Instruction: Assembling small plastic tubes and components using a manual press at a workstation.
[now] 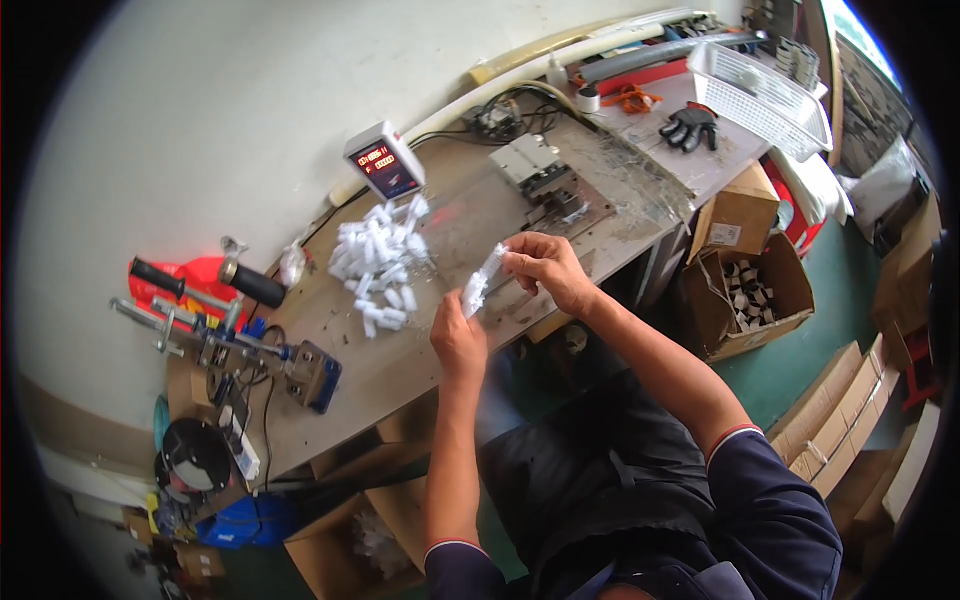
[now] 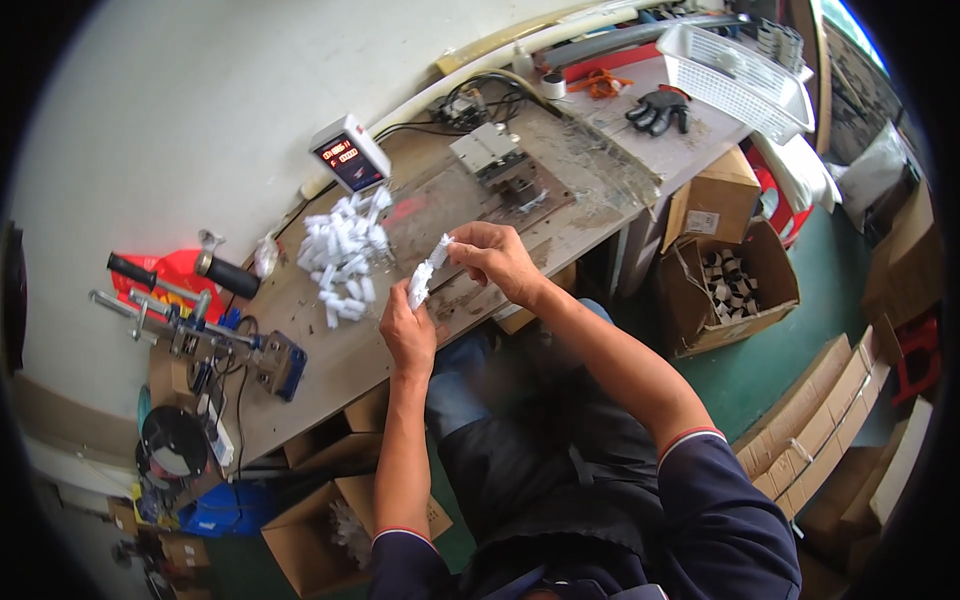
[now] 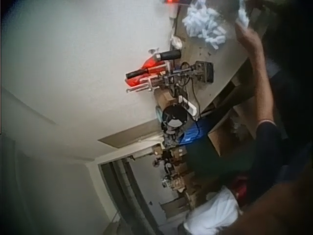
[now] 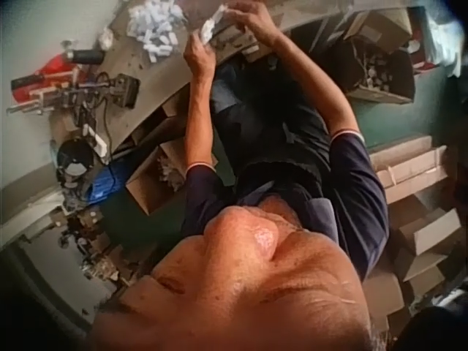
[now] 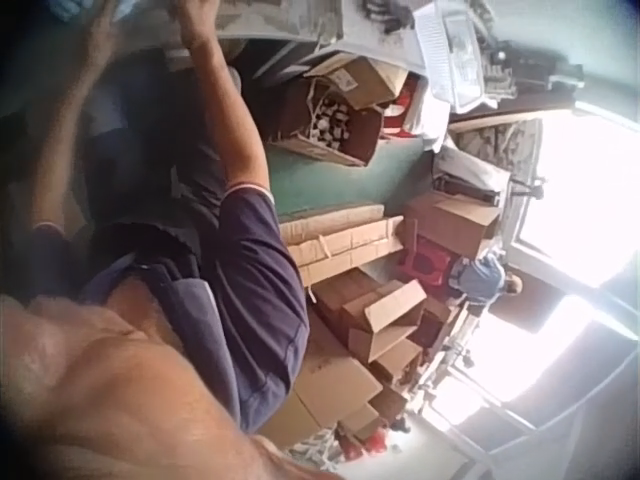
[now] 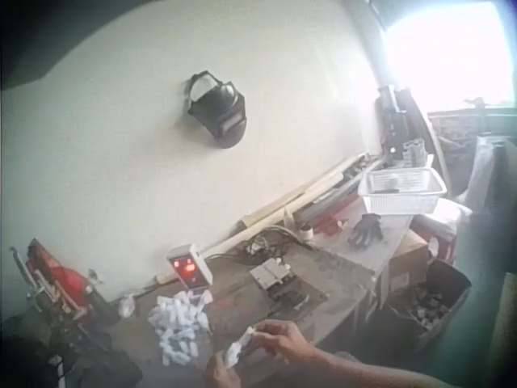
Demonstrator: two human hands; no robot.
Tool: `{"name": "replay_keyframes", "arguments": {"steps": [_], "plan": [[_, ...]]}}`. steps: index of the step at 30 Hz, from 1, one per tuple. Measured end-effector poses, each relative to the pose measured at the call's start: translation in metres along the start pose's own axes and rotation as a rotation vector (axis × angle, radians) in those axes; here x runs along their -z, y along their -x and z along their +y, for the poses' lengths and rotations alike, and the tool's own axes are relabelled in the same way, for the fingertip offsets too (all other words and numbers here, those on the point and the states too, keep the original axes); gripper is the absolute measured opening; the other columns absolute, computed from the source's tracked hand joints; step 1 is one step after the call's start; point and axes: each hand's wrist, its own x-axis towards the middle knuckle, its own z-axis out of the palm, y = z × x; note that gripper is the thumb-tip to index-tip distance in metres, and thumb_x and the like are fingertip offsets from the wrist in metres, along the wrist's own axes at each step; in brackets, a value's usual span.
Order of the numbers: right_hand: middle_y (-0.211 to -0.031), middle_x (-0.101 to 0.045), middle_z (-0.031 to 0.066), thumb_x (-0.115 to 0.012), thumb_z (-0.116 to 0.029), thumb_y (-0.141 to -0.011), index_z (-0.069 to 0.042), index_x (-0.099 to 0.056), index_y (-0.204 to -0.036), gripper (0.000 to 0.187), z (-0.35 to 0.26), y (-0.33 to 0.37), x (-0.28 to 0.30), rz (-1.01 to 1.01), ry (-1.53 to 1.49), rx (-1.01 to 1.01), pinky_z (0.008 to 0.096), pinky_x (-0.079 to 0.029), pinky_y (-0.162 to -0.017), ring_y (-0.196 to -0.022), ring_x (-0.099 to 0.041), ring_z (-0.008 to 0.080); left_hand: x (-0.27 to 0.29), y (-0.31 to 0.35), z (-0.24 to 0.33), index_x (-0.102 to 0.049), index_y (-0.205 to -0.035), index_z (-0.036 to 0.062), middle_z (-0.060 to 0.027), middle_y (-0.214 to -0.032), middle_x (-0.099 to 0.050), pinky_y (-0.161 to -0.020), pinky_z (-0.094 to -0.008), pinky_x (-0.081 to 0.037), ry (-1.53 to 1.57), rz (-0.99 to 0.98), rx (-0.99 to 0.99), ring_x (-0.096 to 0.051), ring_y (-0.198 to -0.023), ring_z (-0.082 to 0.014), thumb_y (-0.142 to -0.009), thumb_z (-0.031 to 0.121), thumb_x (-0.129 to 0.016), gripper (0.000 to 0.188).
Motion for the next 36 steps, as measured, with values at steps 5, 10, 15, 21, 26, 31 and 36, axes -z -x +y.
{"name": "replay_keyframes", "arguments": {"steps": [5,10,15,21,26,31,36], "plan": [[-0.082,-0.066,0.0030,-0.070,-0.017,-0.098,0.003,-0.070,-0.109,0.023,0.011,-0.002,-0.041,-0.083,0.025,-0.056,0.0240,-0.043,-0.053,-0.062,-0.055,0.0074,0.033,0.018,-0.029,-0.061,-0.110,0.0035,-0.0129,-0.084,-0.071,-0.074,-0.0445,-0.054,0.021,0.017,0.058,-0.072,-0.082,-0.0343,-0.090,-0.004,-0.059,0.021],[-0.080,-0.066,0.0037,-0.068,-0.016,-0.099,0.003,-0.070,-0.109,0.022,0.034,-0.011,-0.087,-0.155,0.080,-0.115,0.0239,-0.044,-0.052,-0.061,-0.056,0.0079,0.068,0.036,-0.054,-0.061,-0.109,0.0034,-0.0126,-0.084,-0.072,-0.073,-0.0427,-0.054,0.027,0.022,0.142,-0.072,-0.080,-0.0321,-0.091,-0.003,-0.059,0.019],[-0.083,-0.069,0.0045,-0.066,-0.014,-0.100,0.004,-0.071,-0.105,0.018,0.063,-0.021,-0.135,-0.333,0.131,-0.099,0.0226,-0.046,-0.052,-0.062,-0.058,0.0075,0.100,0.050,-0.071,-0.063,-0.108,0.0028,-0.0110,-0.082,-0.072,-0.072,-0.0383,-0.054,0.031,0.039,0.302,-0.072,-0.076,-0.0256,-0.094,0.001,-0.062,0.015],[-0.082,-0.071,0.0052,-0.068,-0.022,-0.099,0.003,-0.069,-0.122,0.033,0.069,-0.022,-0.214,-0.467,0.345,-0.163,0.0240,-0.046,-0.050,-0.061,-0.059,0.0074,0.155,0.062,-0.099,-0.064,-0.107,0.0020,-0.0125,-0.086,-0.070,-0.073,-0.0372,-0.052,0.263,0.187,0.554,-0.066,-0.076,-0.0244,-0.098,0.010,-0.064,0.013],[-0.089,-0.072,0.0066,-0.065,-0.022,-0.099,0.001,-0.062,-0.132,0.040,0.063,-0.059,-0.236,-0.619,0.557,-0.069,0.0260,-0.050,-0.053,-0.063,-0.061,0.0087,0.225,0.091,-0.182,-0.069,-0.102,0.0004,-0.0040,-0.090,-0.072,-0.078,-0.0285,-0.048,0.431,0.505,0.870,-0.061,-0.081,-0.0098,-0.098,0.016,-0.069,0.016],[-0.087,-0.073,0.0075,-0.068,-0.024,-0.096,0.001,-0.065,-0.127,0.040,0.028,-0.099,-0.274,-0.566,0.633,0.030,0.0279,-0.052,-0.055,-0.061,-0.062,0.0104,0.270,0.078,-0.238,-0.071,-0.103,0.0000,-0.0017,-0.092,-0.072,-0.079,-0.0258,-0.046,0.510,0.475,0.958,-0.061,-0.083,-0.0085,-0.096,0.013,-0.070,0.015],[-0.090,-0.074,0.0078,-0.066,-0.024,-0.098,0.001,-0.066,-0.126,0.038,-0.010,-0.131,-0.309,-0.539,0.671,0.241,0.0240,-0.050,-0.050,-0.060,-0.062,0.0084,0.275,0.051,-0.251,-0.072,-0.105,-0.0020,-0.0024,-0.090,-0.072,-0.077,-0.0253,-0.046,0.460,0.332,0.898,-0.061,-0.082,-0.0086,-0.095,0.012,-0.071,0.018]]}}
